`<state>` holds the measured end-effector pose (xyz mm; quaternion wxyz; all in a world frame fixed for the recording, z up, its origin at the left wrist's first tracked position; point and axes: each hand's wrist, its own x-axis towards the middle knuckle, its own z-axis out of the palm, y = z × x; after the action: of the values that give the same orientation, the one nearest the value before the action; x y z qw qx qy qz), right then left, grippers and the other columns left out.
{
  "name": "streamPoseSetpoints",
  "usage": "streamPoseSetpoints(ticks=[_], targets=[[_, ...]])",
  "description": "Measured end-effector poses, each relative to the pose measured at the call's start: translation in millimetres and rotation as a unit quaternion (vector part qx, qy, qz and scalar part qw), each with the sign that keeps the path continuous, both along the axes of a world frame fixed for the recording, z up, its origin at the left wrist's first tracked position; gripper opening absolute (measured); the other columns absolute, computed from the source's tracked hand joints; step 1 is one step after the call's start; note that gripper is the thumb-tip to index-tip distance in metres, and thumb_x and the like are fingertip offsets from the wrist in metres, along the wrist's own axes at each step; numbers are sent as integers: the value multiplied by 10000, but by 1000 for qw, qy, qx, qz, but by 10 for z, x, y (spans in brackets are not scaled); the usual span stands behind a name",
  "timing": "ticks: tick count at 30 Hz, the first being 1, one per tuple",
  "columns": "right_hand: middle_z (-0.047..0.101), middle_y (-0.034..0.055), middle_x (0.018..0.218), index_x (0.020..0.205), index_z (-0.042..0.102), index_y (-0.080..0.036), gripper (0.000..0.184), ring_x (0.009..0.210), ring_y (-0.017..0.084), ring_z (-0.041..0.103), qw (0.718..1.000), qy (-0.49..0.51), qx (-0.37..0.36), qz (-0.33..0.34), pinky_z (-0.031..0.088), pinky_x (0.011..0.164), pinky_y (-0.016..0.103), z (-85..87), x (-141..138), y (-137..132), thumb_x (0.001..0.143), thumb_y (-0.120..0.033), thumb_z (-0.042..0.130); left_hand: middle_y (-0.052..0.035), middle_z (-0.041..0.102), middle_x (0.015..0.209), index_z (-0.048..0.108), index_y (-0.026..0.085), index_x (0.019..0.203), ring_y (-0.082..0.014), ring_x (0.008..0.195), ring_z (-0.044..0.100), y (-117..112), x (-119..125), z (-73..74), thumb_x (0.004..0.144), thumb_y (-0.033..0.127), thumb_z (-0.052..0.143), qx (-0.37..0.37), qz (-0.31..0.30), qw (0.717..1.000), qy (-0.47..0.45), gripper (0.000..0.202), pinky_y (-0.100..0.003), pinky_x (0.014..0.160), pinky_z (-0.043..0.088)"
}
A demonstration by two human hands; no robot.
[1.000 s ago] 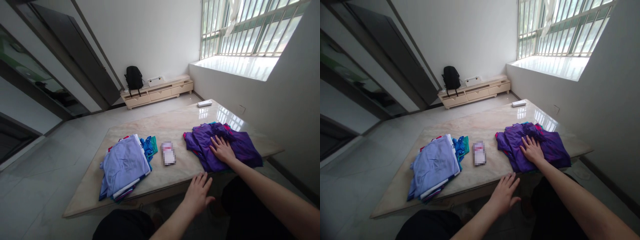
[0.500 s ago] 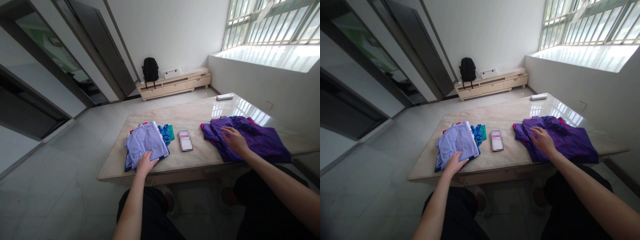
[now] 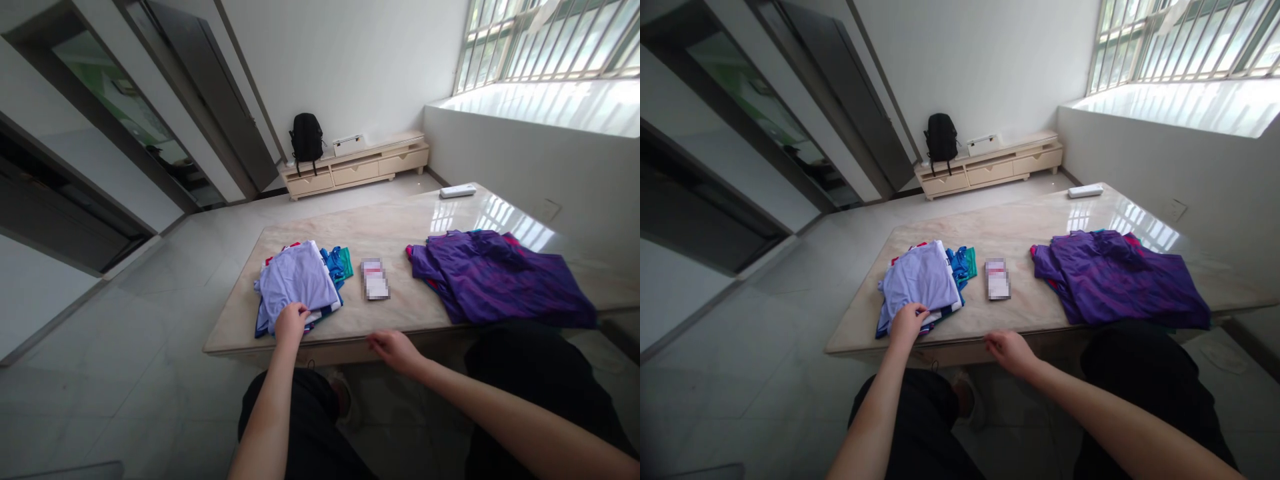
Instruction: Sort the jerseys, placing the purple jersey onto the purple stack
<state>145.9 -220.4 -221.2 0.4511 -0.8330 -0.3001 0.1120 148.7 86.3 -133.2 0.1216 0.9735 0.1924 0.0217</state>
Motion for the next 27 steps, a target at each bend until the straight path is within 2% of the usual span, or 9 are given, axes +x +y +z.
streamPoseSetpoints(ticks=[5,12,15,18,20,22,24,26,27], targets=[[789,92,1060,1072,790,-223,288,978,257,721,995,30,-17,94,504,887,329,-55,-108,30,888,-251,570,-21,763,913,710,224,804,-215,893,700,-31,-20,50,885,269,711,6,8,1000,-5,93,-274,695,431],[794,74,976,1035,794,-232,268,941,264,712,987,141,21,74,481,913,353,-40,12,61,881,-302,586,-28,723,903,661,221,767,-235,944,652,-118,-6,207,882,276,700,17,-4,1000,-4,133,-287,747,429],[784,81,892,1002,772,-196,298,862,246,705,967,238,61,65,512,851,357,-34,-8,134,896,-402,584,-48,715,934,666,206,807,-246,982,637,-178,-45,292,909,254,647,1,-19,1000,10,113,-300,797,438],[779,124,995,1114,703,-158,528,856,234,727,926,355,106,69,560,768,356,3,-42,197,930,-602,482,-13,722,823,693,199,773,-209,856,664,-344,-173,370,859,258,706,-60,-79,992,75,105,-265,728,461],[751,141,1143,1235,634,-173,697,925,241,742,878,448,153,76,586,769,380,58,-73,215,939,-731,339,19,718,742,722,195,753,-179,753,669,-543,-297,407,786,295,794,-174,-173,954,172,128,-235,664,472],[735,141,1183,1255,620,-182,784,970,259,739,781,578,220,87,593,804,416,126,-122,218,919,-804,280,4,749,791,768,187,828,-183,781,696,-787,-411,425,769,367,825,-338,-278,856,274,197,-237,707,513],[759,138,1047,1137,680,-153,747,918,265,736,664,696,257,95,586,828,413,184,-192,218,915,-785,351,-42,782,932,787,188,1028,-213,898,726,-1007,-474,419,808,430,800,-472,-344,742,328,327,-284,837,547],[761,132,888,983,717,-122,594,839,246,733,605,747,261,91,574,853,374,216,-270,224,933,-650,451,-70,789,1008,731,202,1225,-226,935,740,-1132,-467,386,863,463,745,-529,-349,704,321,447,-338,902,558],[760,128,859,947,720,-115,486,824,232,733,599,752,263,80,565,874,351,222,-304,228,926,-546,498,-71,791,1008,698,207,1281,-225,925,743,-1147,-439,358,891,461,712,-530,-337,720,297,466,-351,906,563]])
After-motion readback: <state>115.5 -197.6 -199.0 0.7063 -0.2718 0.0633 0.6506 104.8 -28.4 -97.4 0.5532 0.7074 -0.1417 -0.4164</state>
